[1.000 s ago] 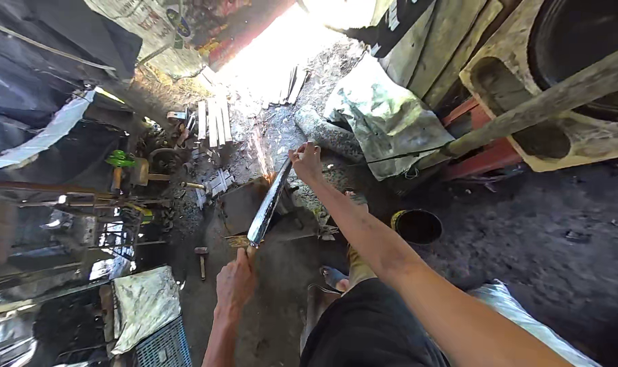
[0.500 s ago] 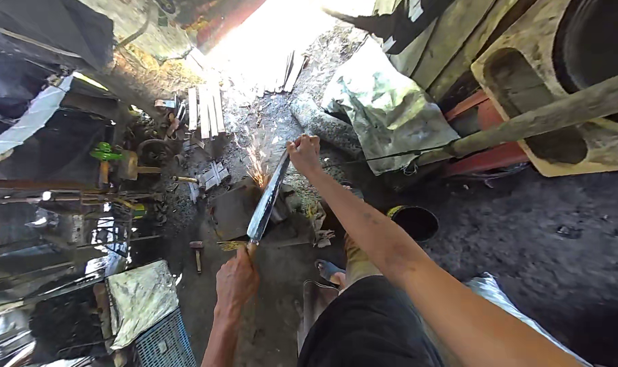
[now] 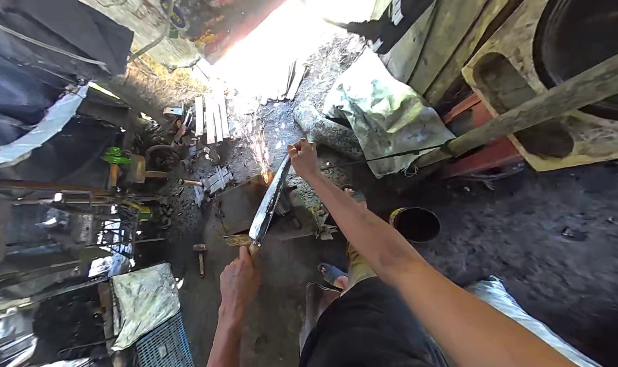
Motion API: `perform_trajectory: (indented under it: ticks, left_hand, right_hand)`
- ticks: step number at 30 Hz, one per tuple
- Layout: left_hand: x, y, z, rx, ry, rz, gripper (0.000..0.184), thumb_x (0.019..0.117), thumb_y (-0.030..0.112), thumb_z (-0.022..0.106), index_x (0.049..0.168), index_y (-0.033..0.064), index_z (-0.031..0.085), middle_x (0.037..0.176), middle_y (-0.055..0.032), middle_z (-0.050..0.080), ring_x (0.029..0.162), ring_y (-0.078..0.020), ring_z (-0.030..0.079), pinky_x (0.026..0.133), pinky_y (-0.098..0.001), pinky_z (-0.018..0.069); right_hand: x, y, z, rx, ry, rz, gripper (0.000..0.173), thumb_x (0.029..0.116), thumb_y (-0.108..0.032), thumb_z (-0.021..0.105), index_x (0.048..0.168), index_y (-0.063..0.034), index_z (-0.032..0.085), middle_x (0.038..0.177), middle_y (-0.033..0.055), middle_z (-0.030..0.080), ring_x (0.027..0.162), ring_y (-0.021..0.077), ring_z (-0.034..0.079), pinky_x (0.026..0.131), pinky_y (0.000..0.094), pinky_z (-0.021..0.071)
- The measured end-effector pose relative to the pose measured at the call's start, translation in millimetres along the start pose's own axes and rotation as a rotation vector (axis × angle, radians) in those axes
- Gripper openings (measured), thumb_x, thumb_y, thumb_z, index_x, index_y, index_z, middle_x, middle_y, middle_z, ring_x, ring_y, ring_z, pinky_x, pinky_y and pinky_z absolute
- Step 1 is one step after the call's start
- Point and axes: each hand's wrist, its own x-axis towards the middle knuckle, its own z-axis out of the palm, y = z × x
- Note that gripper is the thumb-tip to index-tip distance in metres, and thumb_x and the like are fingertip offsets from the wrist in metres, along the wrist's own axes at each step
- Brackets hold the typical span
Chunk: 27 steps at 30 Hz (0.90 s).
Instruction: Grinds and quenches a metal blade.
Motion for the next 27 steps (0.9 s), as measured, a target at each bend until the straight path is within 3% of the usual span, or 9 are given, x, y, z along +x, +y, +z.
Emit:
perform_trajectory:
  ticks: [8,12,18,22,27]
  left_hand:
    - [-68,-23,10,-0.030,-0.078,-0.096,0.036,0.0951,0.028,0.058,0.127,0.0120,0.057,0.091,-0.0113,0.072,0.086,-0.0325,0.073,0.073,-0.0523,0.0586]
    - [-84,-23,1,0.000,-0.104,-0.111,0.036,0.0937,0.028,0.060,0.125,0.0119,0.058,0.087,-0.0106,0.072,0.083,-0.0321,0.073,0.071,-0.0514,0.0584]
    - [9,17,-17,-0.013,-0.025,-0.007,0.037,0.0929,0.025,0.060,0.127,0.0095,0.058,0.088,-0.0139,0.072,0.083,-0.0359,0.073,0.070,-0.0554,0.0577]
    - [76,53,-35,0.039,0.023,0.091,0.037,0.0945,0.027,0.057,0.128,0.0103,0.058,0.090,-0.0129,0.072,0.084,-0.0344,0.073,0.070,-0.0550,0.0579]
    - [88,56,-34,0.069,0.069,0.118,0.040,0.0923,0.027,0.057,0.129,0.0105,0.059,0.091,-0.0122,0.073,0.084,-0.0333,0.074,0.070,-0.0537,0.0581]
  right_hand:
    - [-59,-3,18,-0.019,0.032,-0.005,0.067,0.0912,-0.053,0.068,0.133,-0.0038,0.054,0.141,0.0283,0.048,0.131,0.0462,0.049,0.101,0.0636,0.0470]
    - [-66,-1,21,-0.051,0.002,-0.033,0.066,0.0894,-0.054,0.070,0.131,-0.0048,0.055,0.144,0.0256,0.045,0.135,0.0450,0.045,0.104,0.0639,0.0448]
    - [11,3,-3,-0.055,0.034,0.037,0.060,0.0962,-0.053,0.061,0.125,-0.0006,0.061,0.141,0.0275,0.049,0.136,0.0452,0.045,0.108,0.0641,0.0426]
    - [83,15,-32,-0.083,0.028,0.048,0.052,0.1030,-0.047,0.051,0.122,-0.0017,0.068,0.131,0.0272,0.059,0.130,0.0447,0.053,0.107,0.0635,0.0442]
    - [94,24,-44,-0.007,0.074,0.092,0.044,0.1034,-0.043,0.051,0.112,-0.0030,0.069,0.121,0.0227,0.064,0.122,0.0399,0.059,0.102,0.0599,0.0491]
